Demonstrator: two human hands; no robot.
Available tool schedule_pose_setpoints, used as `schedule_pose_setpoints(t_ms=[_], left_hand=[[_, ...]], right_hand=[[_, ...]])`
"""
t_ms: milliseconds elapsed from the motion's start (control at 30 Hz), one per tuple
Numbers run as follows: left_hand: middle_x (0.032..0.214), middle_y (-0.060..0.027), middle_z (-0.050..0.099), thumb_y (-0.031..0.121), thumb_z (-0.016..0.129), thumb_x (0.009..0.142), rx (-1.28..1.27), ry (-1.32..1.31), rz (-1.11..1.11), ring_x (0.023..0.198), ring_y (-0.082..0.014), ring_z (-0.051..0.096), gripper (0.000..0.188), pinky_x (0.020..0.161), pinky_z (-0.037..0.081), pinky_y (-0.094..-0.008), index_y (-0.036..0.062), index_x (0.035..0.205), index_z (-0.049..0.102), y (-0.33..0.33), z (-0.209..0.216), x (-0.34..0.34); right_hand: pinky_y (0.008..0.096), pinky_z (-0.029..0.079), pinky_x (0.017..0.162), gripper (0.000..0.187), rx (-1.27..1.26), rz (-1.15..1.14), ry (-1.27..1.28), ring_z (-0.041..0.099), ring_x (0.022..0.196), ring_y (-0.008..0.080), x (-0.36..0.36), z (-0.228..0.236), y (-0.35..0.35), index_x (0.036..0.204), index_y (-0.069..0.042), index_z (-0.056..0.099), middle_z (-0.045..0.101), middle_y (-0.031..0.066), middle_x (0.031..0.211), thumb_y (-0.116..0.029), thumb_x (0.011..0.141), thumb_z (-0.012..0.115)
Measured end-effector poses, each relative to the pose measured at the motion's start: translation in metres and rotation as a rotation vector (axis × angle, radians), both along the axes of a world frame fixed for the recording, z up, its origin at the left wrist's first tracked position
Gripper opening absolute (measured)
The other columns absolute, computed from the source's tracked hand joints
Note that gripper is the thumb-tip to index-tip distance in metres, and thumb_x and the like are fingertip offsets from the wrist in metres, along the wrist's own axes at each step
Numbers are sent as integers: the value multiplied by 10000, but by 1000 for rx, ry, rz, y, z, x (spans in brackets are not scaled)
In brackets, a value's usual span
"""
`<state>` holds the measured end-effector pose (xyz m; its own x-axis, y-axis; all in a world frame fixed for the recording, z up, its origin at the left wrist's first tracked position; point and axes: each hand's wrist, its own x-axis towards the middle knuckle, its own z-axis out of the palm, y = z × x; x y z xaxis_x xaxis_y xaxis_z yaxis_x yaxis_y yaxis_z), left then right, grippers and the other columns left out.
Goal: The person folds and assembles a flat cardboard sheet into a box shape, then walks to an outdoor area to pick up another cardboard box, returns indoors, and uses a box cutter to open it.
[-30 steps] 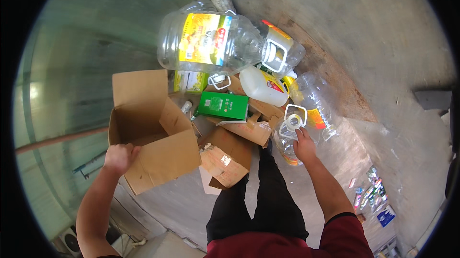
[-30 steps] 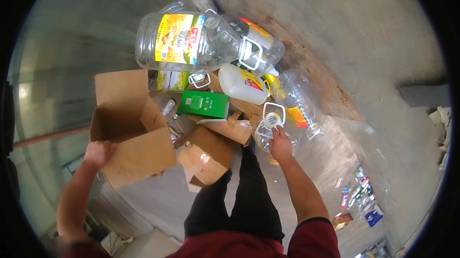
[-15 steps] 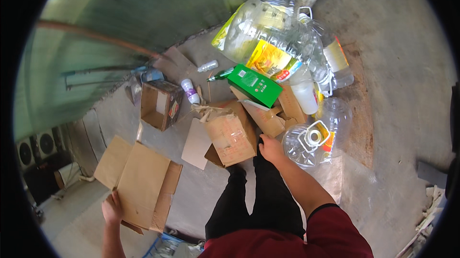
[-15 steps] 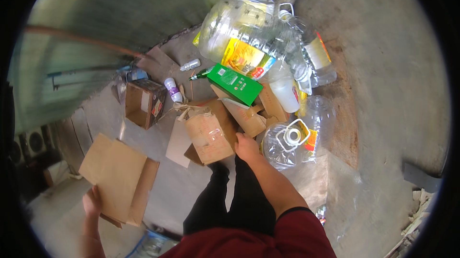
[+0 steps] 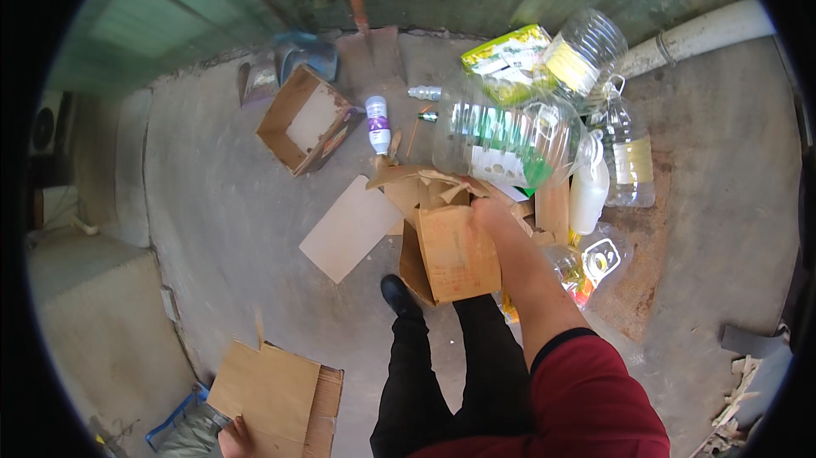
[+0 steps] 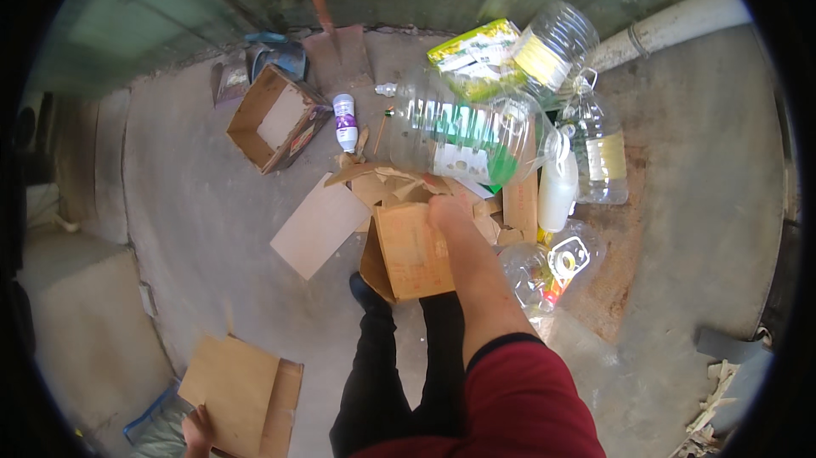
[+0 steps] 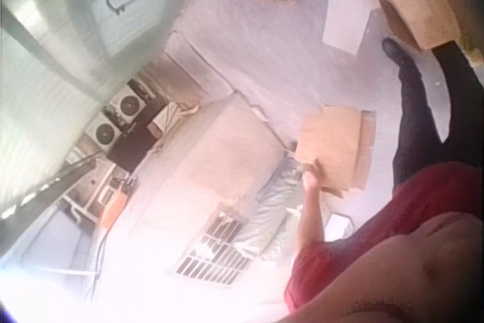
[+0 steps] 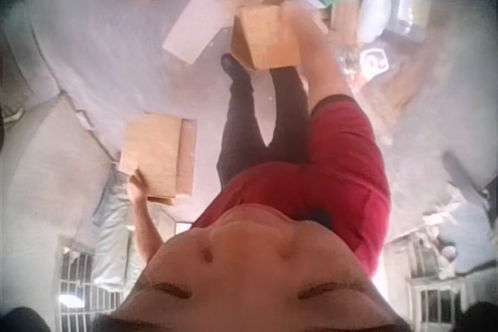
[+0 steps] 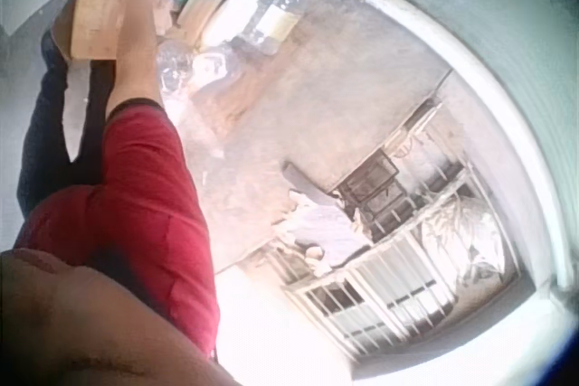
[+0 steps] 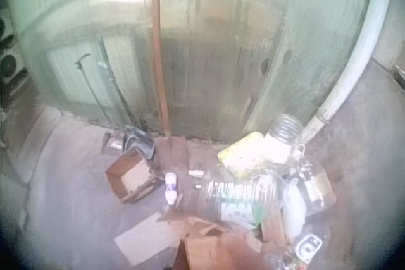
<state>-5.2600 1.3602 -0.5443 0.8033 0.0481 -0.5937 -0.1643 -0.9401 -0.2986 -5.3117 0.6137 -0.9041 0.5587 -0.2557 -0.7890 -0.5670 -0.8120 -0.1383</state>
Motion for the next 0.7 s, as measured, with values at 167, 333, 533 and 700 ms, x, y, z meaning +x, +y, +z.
schedule_pose_setpoints(t_ms=[167,333,533,700], left_hand=[[835,-331,667,319,425,1025,25,225,101,737,-465,678,394,606,546,-541,21,1017,682,70,-5,-37],[849,-336,659,389,432,1023,-91,0,304,810,-502,657,543,699,534,-545,-75,882,676,105,4,-66],[839,-355,639,413,433,1040,-271,-246,394,821,-510,636,610,719,494,-552,-103,812,668,108,8,-69],[892,-346,654,522,453,1004,-374,-278,442,897,-510,635,674,803,493,-538,-93,840,676,90,9,-61]], right_hand=[[492,496,869,334,87,-7,-356,644,983,385,-17,108,48,952,-20,662,687,206,991,-323,815,695],[475,509,820,391,0,-54,-452,644,945,387,-6,280,61,893,-12,640,680,205,957,-356,768,778],[378,531,703,368,-90,-493,-646,633,732,210,-53,544,-16,964,25,658,688,123,817,-210,746,837],[288,496,595,241,-270,-621,-918,581,663,112,-124,674,-82,979,31,629,661,59,782,-113,831,752]])
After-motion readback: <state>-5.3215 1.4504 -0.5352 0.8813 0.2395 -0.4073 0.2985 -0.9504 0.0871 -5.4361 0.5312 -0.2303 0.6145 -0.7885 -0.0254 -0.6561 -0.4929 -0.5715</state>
